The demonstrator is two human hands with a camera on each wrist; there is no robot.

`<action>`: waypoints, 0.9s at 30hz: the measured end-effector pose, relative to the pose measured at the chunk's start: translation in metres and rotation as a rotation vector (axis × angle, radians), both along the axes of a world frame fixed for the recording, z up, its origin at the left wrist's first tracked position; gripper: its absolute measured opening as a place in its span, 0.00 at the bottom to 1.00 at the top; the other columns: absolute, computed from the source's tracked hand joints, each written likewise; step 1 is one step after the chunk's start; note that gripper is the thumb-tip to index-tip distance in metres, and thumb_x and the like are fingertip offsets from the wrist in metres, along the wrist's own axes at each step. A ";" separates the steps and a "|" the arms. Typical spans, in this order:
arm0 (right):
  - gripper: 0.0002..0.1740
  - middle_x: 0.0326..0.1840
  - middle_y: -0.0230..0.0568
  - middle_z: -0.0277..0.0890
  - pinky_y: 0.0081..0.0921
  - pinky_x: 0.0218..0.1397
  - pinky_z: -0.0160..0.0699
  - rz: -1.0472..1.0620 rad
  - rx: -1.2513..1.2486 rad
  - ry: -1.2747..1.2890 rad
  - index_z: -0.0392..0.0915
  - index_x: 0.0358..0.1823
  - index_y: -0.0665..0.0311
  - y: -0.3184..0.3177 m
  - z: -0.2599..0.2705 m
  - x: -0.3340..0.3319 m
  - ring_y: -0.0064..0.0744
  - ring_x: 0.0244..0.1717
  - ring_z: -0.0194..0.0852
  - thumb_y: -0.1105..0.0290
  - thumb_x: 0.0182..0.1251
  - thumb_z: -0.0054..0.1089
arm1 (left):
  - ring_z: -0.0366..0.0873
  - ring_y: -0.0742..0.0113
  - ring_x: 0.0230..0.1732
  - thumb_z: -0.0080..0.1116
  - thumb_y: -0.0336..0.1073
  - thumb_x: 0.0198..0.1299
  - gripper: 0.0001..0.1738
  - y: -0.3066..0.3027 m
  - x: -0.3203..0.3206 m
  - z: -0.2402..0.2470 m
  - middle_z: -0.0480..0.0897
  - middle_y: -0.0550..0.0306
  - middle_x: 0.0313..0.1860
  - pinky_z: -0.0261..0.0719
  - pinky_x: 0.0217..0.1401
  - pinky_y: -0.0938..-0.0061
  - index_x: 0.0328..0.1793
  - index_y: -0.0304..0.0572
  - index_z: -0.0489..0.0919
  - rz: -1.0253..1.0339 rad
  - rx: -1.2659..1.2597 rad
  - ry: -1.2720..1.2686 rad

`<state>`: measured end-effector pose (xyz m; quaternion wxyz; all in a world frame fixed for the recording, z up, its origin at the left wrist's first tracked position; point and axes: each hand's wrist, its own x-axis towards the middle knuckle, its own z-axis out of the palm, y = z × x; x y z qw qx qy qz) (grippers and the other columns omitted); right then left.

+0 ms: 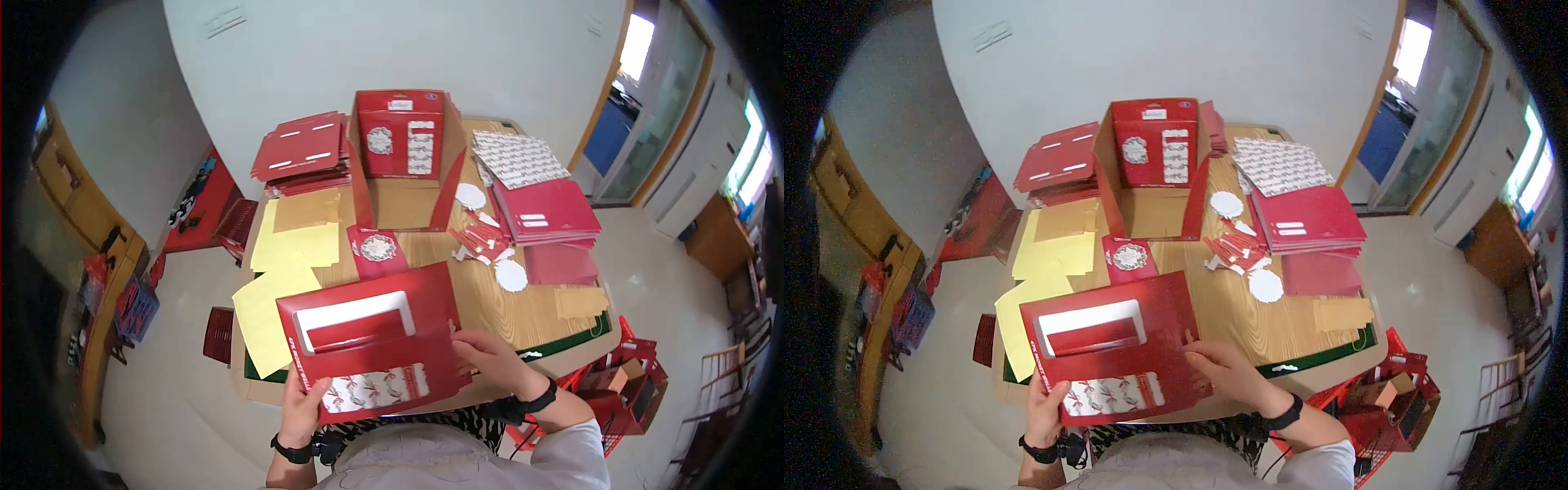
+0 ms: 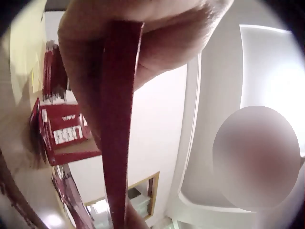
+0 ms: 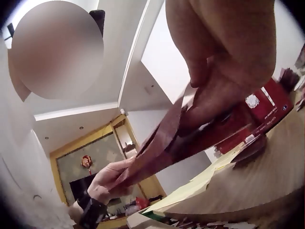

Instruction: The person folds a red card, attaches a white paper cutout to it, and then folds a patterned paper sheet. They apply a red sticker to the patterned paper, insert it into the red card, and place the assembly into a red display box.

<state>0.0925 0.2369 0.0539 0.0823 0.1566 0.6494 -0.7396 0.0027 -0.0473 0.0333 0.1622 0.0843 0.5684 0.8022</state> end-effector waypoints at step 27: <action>0.26 0.54 0.50 0.71 0.33 0.53 0.71 0.540 0.926 0.249 0.62 0.62 0.63 0.017 -0.001 -0.053 0.37 0.52 0.72 0.66 0.63 0.54 | 0.50 0.57 0.72 0.53 0.23 0.54 0.40 -0.044 -0.051 -0.012 0.54 0.48 0.72 0.50 0.71 0.64 0.72 0.41 0.51 0.365 -0.252 0.318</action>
